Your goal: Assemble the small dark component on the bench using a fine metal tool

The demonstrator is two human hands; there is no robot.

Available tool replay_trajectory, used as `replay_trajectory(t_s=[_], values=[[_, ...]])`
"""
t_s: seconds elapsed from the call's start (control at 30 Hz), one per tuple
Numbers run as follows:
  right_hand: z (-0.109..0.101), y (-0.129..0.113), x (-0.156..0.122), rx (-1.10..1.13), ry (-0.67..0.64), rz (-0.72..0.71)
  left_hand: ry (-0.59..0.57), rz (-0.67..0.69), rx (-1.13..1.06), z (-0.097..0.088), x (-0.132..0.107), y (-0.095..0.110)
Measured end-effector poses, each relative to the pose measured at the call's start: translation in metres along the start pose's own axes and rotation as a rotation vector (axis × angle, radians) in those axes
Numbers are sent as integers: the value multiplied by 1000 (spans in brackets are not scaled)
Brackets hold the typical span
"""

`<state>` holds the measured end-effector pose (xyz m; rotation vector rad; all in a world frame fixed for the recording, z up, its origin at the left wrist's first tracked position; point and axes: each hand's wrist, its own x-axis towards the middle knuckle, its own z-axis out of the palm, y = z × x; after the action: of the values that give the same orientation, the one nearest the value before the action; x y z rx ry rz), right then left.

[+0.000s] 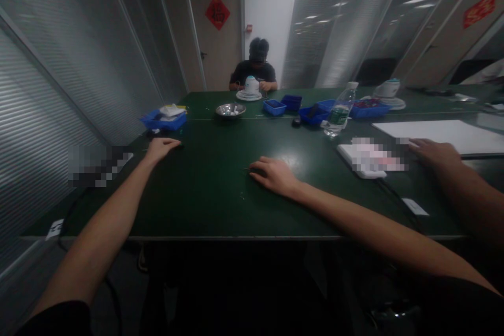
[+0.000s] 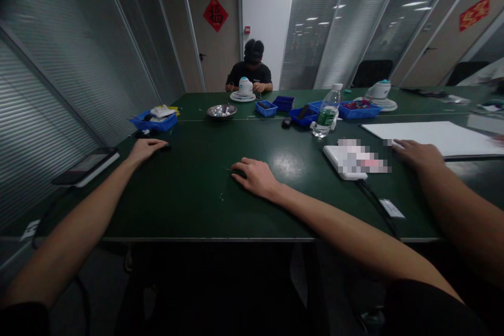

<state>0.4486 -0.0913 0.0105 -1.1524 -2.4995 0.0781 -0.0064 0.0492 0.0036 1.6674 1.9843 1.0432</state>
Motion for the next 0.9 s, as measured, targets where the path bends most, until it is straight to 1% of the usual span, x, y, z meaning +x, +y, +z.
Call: replay_trajectory(t_s=[0.07, 0.23, 0.33, 0.4, 0.5, 0.6, 0.7, 0.8, 0.9], values=[[0, 0, 0, 0, -1, 3, 6, -2, 3, 0, -1, 2], [-1, 0, 0, -2, -10, -2, 4, -57, 35, -3, -7, 10], [-2, 0, 0, -4, -11, -4, -41, -60, 43, -5, -5, 8], [-2, -1, 1, -8, -10, -2, -89, -27, 63, -5, -1, 5], [-1, -1, 1, -4, -12, -2, -188, 85, 83, -2, 2, 3], [-1, -1, 0, 10, -17, 0, -314, 242, 91, 7, -5, 13], [-1, 0, 1, 16, -21, 1, -443, 395, 87, 23, -26, 36], [-2, 0, 1, 22, -31, 0, -571, 556, 29, 43, -53, 65], [-2, -1, 1, 23, -27, -2, -661, 688, -22, 61, -79, 91]])
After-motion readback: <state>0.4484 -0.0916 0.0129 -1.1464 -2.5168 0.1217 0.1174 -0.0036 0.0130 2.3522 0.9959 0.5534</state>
